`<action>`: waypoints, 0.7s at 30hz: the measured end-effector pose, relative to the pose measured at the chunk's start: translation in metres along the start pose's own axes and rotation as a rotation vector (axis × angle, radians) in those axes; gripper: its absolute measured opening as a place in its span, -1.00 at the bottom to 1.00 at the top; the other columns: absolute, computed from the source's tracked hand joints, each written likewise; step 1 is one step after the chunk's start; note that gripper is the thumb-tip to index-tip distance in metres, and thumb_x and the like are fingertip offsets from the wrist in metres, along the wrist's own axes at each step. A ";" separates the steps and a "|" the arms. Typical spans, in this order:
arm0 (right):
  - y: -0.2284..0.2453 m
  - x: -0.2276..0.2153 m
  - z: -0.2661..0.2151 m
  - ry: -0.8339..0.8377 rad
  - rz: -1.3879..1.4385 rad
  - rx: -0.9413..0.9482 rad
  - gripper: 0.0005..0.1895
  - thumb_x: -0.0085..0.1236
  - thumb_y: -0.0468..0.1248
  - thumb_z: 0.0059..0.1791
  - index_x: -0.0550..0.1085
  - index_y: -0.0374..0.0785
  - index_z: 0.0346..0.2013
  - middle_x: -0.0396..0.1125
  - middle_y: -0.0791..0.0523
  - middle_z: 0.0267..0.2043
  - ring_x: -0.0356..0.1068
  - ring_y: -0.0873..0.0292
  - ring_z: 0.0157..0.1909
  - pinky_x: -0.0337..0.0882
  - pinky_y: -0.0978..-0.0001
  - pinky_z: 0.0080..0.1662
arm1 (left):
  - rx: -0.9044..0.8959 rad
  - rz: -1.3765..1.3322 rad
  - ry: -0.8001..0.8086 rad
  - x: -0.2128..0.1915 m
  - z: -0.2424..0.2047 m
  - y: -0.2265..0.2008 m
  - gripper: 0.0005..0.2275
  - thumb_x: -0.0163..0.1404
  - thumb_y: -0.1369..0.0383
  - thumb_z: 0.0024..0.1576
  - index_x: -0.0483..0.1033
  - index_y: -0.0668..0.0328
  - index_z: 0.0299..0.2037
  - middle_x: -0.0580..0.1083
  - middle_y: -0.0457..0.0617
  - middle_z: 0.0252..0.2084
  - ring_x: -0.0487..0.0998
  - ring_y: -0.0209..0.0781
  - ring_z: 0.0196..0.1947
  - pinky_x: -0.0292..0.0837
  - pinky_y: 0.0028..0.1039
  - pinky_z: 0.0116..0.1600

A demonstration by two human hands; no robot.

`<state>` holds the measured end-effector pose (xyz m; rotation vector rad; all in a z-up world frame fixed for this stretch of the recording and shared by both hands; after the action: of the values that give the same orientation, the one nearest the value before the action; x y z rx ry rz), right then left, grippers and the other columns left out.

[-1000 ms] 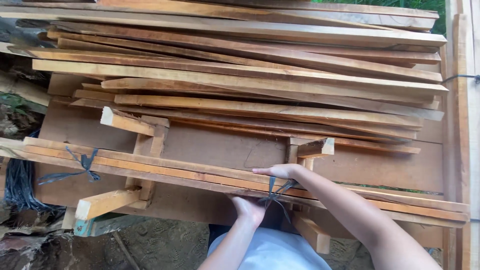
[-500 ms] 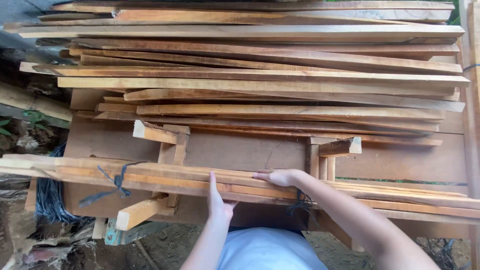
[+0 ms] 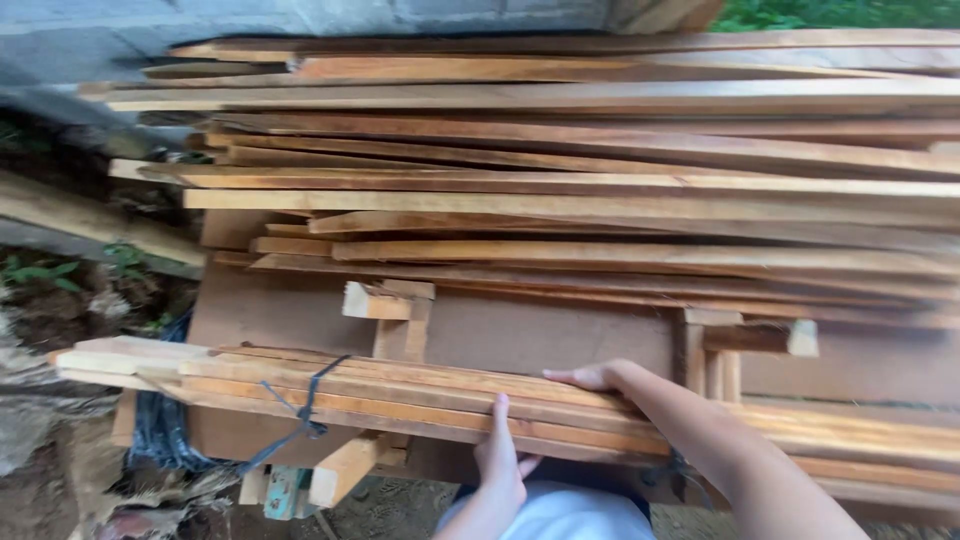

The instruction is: Bundling long wooden planks together using wire ties and pliers.

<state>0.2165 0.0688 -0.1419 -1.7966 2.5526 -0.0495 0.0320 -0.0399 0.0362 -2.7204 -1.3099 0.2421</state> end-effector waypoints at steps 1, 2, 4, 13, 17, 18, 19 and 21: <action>0.007 -0.002 -0.003 0.001 -0.018 -0.013 0.38 -0.20 0.75 -0.40 0.33 -0.13 0.40 0.14 -0.09 0.47 0.21 -0.23 0.40 0.24 -0.22 0.20 | 0.010 -0.018 -0.009 -0.003 -0.001 -0.005 -0.33 0.10 0.01 0.06 0.32 0.35 0.28 0.40 0.26 0.17 0.51 0.15 0.13 0.54 0.01 0.17; 0.011 -0.002 -0.008 0.071 -0.062 -0.079 0.33 -0.31 0.73 -0.39 0.26 0.01 0.44 0.04 -0.03 0.53 0.12 -0.24 0.46 0.10 -0.33 0.27 | -0.014 0.011 0.014 -0.003 -0.003 -0.007 -0.32 0.08 0.01 0.08 0.29 0.34 0.31 0.40 0.27 0.21 0.51 0.15 0.18 0.52 0.03 0.23; 0.018 0.002 -0.019 0.148 -0.119 -0.141 0.28 -0.42 0.71 -0.37 0.19 0.15 0.49 -0.06 0.04 0.59 0.02 -0.24 0.53 -0.04 -0.44 0.34 | -0.044 0.029 0.030 -0.010 0.001 -0.006 -0.31 0.07 0.01 0.10 0.26 0.34 0.34 0.39 0.27 0.25 0.51 0.16 0.22 0.49 0.05 0.29; 0.044 -0.038 -0.102 -0.237 -0.220 -0.304 0.09 -0.32 0.61 -0.26 0.67 -0.26 -0.11 0.57 0.03 -0.07 0.57 0.04 -0.06 0.50 0.23 0.05 | -0.034 -0.353 0.199 -0.023 0.061 0.016 -0.51 -0.02 0.32 0.16 0.08 0.41 0.20 0.27 0.42 0.14 0.45 0.35 0.15 0.34 0.18 0.31; 0.049 -0.042 -0.109 -0.549 -0.340 -0.334 0.09 -0.23 0.68 -0.28 0.66 -0.25 -0.22 0.55 -0.02 -0.20 0.56 -0.07 -0.16 0.52 0.14 -0.04 | 0.039 -0.440 0.338 -0.021 0.111 0.023 -0.57 -0.08 0.36 0.10 0.22 0.24 0.20 0.23 0.32 0.18 0.26 0.25 0.16 0.23 0.15 0.23; 0.049 -0.036 -0.108 -0.577 -0.331 -0.331 0.09 -0.22 0.69 -0.30 0.66 -0.18 -0.17 0.56 0.02 -0.21 0.57 -0.03 -0.17 0.54 0.15 -0.05 | 0.061 -0.420 0.343 -0.026 0.121 0.026 -0.58 -0.09 0.36 0.10 0.23 0.18 0.20 0.23 0.28 0.18 0.27 0.21 0.15 0.20 0.13 0.21; 0.048 -0.040 -0.107 -0.581 -0.324 -0.326 0.09 -0.22 0.69 -0.30 0.66 -0.18 -0.17 0.56 0.02 -0.21 0.57 -0.03 -0.17 0.54 0.15 -0.05 | 0.059 -0.413 0.349 -0.014 0.115 0.014 -0.58 -0.09 0.36 0.10 0.23 0.18 0.20 0.23 0.28 0.18 0.27 0.21 0.15 0.20 0.13 0.21; 0.048 -0.031 -0.103 -0.650 -0.339 -0.317 0.03 -0.20 0.70 -0.30 0.64 -0.19 -0.39 0.54 0.02 -0.32 0.55 -0.04 -0.22 0.50 0.12 -0.06 | 0.010 -0.380 0.328 -0.010 0.098 -0.001 -0.41 0.01 0.18 0.10 0.23 0.24 0.34 0.26 0.24 0.23 0.28 0.12 0.23 0.25 0.08 0.29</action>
<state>0.1782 0.1155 -0.0409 -1.9013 1.8623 0.8274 0.0067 -0.0437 -0.0593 -2.3060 -1.6644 -0.2211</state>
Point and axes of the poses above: each hand's wrist, its own z-axis towards the middle knuckle, its own x-axis out of the palm, y = z × x, the point moved 2 cm from there along z, towards the middle knuckle
